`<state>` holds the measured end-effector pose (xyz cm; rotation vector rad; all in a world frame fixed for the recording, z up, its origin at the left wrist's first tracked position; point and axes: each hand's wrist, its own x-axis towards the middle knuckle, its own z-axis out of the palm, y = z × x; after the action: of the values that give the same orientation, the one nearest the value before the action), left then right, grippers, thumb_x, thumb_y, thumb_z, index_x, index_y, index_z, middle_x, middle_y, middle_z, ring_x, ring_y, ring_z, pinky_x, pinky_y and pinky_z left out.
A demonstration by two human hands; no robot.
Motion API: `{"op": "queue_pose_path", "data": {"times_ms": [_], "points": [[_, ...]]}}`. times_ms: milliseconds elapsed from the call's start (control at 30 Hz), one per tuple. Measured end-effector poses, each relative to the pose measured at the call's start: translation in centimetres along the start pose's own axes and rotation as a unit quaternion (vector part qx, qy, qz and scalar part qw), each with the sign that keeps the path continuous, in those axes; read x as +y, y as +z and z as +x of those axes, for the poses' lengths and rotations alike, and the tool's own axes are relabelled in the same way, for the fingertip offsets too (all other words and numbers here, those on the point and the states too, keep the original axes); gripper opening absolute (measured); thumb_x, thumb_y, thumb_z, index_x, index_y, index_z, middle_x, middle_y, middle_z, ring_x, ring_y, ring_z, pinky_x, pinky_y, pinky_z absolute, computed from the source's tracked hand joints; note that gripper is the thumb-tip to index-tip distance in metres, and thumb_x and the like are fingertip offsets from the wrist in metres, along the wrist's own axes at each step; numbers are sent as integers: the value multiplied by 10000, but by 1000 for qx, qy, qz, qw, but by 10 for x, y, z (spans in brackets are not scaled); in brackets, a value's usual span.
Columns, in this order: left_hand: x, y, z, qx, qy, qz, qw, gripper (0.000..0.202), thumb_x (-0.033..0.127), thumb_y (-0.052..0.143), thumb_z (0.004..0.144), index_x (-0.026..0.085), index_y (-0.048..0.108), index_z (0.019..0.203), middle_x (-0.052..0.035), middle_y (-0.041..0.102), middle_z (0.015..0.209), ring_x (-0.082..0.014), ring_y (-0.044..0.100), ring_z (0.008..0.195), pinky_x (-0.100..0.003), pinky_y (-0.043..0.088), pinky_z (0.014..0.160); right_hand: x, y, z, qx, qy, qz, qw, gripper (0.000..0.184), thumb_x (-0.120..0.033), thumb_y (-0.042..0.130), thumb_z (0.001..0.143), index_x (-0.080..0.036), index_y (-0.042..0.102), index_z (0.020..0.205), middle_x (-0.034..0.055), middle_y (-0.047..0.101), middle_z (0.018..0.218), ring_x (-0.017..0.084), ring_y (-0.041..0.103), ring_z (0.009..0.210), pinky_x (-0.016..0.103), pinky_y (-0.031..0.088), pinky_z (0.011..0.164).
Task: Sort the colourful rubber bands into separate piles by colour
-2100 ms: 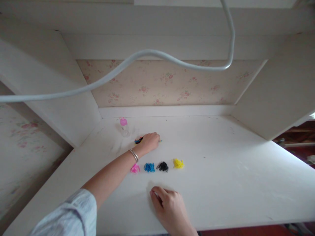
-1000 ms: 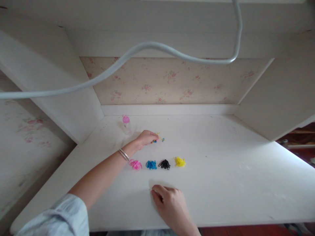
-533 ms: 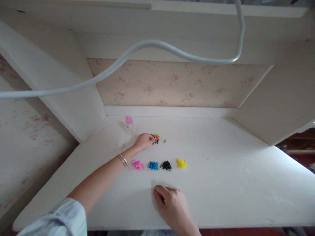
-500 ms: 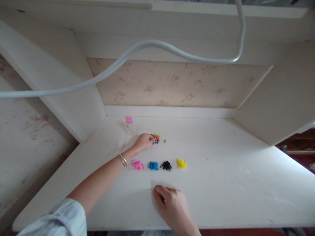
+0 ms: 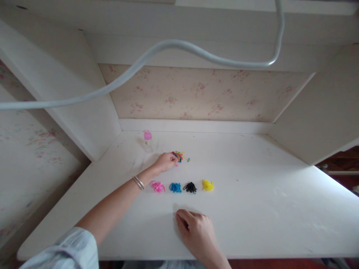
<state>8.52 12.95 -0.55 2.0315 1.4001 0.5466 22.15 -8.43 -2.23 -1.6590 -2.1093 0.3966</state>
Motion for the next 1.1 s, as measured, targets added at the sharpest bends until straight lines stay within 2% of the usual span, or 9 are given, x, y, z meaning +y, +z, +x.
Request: {"op": "queue_pose_path", "data": {"times_ms": [167,333,467,567,667,767,900,1000,1100], "points": [[-1,1,-2,-13,0,8,1000,308,331,460,841,157,701,921,-34,721,848,-145,650,766,-198,439,608,0,0,1,-12,8,5,1000,256,-244,406,908,-253,633,789,-30,669,649,98,602,565,195,279,535],[2,-9,-11,-24,5,72,997,274,358,525,814,181,722,884,-51,727,873,-167,646,826,-213,444,701,-3,-4,1,-28,27,44,998,277,-272,407,909,-253,665,810,-22,672,644,96,600,556,187,299,527],[5,-12,-24,-41,14,128,991,251,408,563,787,230,734,830,-40,734,850,-175,648,846,-222,443,758,-3,-35,18,-29,47,86,995,291,-325,412,909,-260,692,866,-27,642,572,87,562,492,179,320,495],[9,-7,-30,-47,24,162,985,257,431,561,781,244,737,793,-42,732,827,-188,654,839,-248,450,772,0,-68,50,19,47,19,999,312,-353,393,915,-279,695,919,-8,680,680,106,608,595,189,359,558],[16,-1,-30,-41,37,186,981,267,418,537,799,238,734,811,-56,726,861,-205,647,888,-275,453,800,7,-84,91,-15,74,-104,992,315,-381,384,906,-328,681,998,10,701,779,162,643,710,229,391,605],[19,1,-30,-33,48,200,978,265,351,503,831,213,728,817,-76,717,889,-207,642,913,-284,456,807,16,-75,125,-89,86,-180,976,320,-351,406,885,-313,666,1067,62,697,944,211,645,859,273,429,679],[18,-4,-33,-14,48,205,978,241,295,495,846,194,715,842,-93,703,937,-210,642,915,-295,459,807,27,-51,150,-125,80,-191,970,288,-358,484,844,-319,675,1056,72,692,989,231,641,913,302,451,727],[15,-18,-42,11,43,195,980,244,303,473,869,207,695,902,-79,692,983,-204,634,932,-299,448,834,30,-40,157,-136,77,-197,968,286,-365,475,855,-339,667,1066,65,690,999,233,640,926,310,455,741],[10,-36,-63,31,35,179,983,253,323,454,880,216,680,918,-55,691,989,-189,628,929,-280,442,830,29,-35,160,-139,75,-206,966,303,-346,423,884,-291,690,1014,89,687,985,237,643,911,314,456,735]]}}
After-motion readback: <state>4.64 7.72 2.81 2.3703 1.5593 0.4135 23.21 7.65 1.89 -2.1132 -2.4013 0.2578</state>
